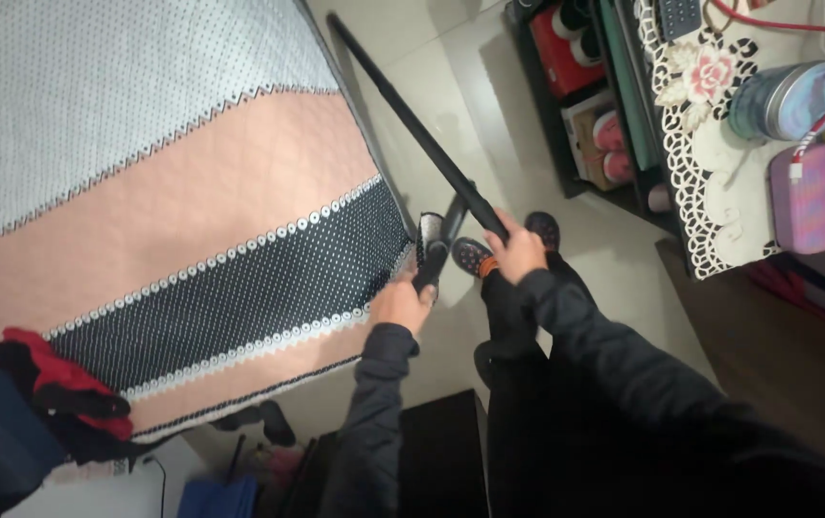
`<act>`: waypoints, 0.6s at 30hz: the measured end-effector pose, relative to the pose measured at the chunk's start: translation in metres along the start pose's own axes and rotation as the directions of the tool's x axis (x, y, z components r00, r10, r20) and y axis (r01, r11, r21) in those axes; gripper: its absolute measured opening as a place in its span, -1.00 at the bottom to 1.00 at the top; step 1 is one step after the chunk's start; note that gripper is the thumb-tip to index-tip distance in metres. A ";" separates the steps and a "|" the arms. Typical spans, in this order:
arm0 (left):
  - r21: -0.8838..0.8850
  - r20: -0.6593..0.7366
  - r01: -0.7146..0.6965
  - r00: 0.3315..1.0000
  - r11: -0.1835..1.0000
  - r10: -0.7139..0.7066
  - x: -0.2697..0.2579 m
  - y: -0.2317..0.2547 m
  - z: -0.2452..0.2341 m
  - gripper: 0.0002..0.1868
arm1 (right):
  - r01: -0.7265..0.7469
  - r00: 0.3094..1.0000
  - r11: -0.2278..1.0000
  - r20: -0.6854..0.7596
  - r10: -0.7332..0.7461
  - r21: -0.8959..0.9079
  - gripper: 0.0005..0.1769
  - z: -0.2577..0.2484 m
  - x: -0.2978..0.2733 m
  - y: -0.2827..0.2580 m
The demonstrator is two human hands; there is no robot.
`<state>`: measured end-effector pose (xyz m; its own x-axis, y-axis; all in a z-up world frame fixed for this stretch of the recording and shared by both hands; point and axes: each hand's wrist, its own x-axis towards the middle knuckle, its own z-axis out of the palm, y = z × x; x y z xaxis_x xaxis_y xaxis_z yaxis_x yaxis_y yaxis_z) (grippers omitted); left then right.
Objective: The person vacuums a bed cover using a vacuum cleaner attachment, attaches a floor nozzle to the vacuum tube, and vacuums the floor.
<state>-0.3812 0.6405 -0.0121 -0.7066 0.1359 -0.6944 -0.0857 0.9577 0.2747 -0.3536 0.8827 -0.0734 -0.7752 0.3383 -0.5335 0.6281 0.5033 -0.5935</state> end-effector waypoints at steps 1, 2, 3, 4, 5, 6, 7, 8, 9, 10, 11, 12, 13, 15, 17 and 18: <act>0.010 -0.053 -0.032 0.998 0.999 0.033 0.006 0.004 -0.014 -0.55 | 0.129 0.988 0.991 -0.085 -0.128 0.015 -0.39 0.015 0.013 0.008; 0.015 -0.060 -0.037 0.997 0.999 0.038 0.012 0.006 -0.026 -0.55 | 0.134 0.987 0.991 -0.092 -0.131 0.019 -0.39 0.024 0.031 0.003; 0.027 -0.087 -0.035 0.996 0.999 0.037 0.017 0.009 -0.038 -0.54 | 0.112 0.993 0.954 0.017 -0.121 0.279 -0.31 0.033 0.049 -0.003; 0.040 -0.108 -0.033 0.993 0.999 0.037 0.021 0.011 -0.050 -0.52 | 0.051 0.983 0.855 0.128 -0.135 0.516 -0.21 0.042 0.065 -0.007; 0.046 -0.110 -0.037 0.993 0.998 0.042 0.029 0.009 -0.058 -0.52 | 0.053 0.983 0.852 0.122 -0.136 0.520 -0.21 0.035 0.063 -0.028; 0.061 -0.128 -0.052 0.990 0.997 0.059 0.037 0.007 -0.065 -0.52 | -0.172 0.950 0.699 0.304 -0.069 0.694 -0.19 0.027 0.061 -0.048; 0.076 -0.146 -0.067 0.986 0.995 0.077 0.045 0.005 -0.073 -0.52 | -0.400 0.873 0.487 0.485 -0.056 0.777 -0.15 0.020 0.059 -0.067; 0.079 -0.143 -0.069 0.986 0.994 0.079 0.057 -0.004 -0.072 -0.52 | -0.401 0.873 0.483 0.484 -0.055 0.779 -0.15 0.022 0.051 -0.067; 0.091 -0.241 -0.178 0.951 0.980 0.195 0.068 -0.013 -0.070 -0.55 | -0.410 0.877 0.467 0.479 -0.034 0.783 -0.15 0.024 0.043 -0.066; 0.112 -0.324 -0.290 0.894 0.951 0.310 0.077 -0.022 -0.067 -0.57 | -0.423 0.881 0.448 0.474 -0.002 0.788 -0.15 0.025 0.030 -0.063; 0.114 -0.312 -0.297 0.895 0.948 0.318 0.087 -0.033 -0.063 -0.57 | -0.426 0.882 0.441 0.471 0.009 0.790 -0.15 0.034 0.020 -0.044; 0.167 -0.328 -0.405 0.837 0.899 0.438 0.101 -0.043 -0.060 -0.59 | -0.331 0.925 0.525 0.378 0.019 0.784 -0.24 0.044 0.015 -0.025; 0.222 -0.337 -0.504 0.764 0.835 0.551 0.115 -0.054 -0.058 -0.61 | -0.237 0.959 0.605 0.282 0.020 0.760 -0.31 0.053 0.009 -0.008; 0.310 -0.311 -0.520 0.736 0.796 0.602 0.141 -0.062 -0.069 -0.59 | -0.276 0.956 0.648 0.271 0.111 0.709 -0.32 0.045 0.012 -0.016; 0.390 -0.262 -0.519 0.730 0.761 0.632 0.158 -0.075 -0.083 -0.57 | -0.350 0.935 0.675 0.280 0.216 0.649 -0.32 0.040 0.024 -0.030; 0.442 -0.226 -0.515 0.728 0.734 0.647 0.169 -0.077 -0.091 -0.58 | -0.301 0.952 0.715 0.248 0.182 0.631 -0.34 0.035 0.040 -0.038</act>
<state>-0.5576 0.5664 -0.0902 -0.7287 0.6613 -0.1780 0.6117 0.7454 0.2651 -0.4060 0.8491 -0.0933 -0.6066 0.2161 -0.7650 0.7254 -0.2433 -0.6439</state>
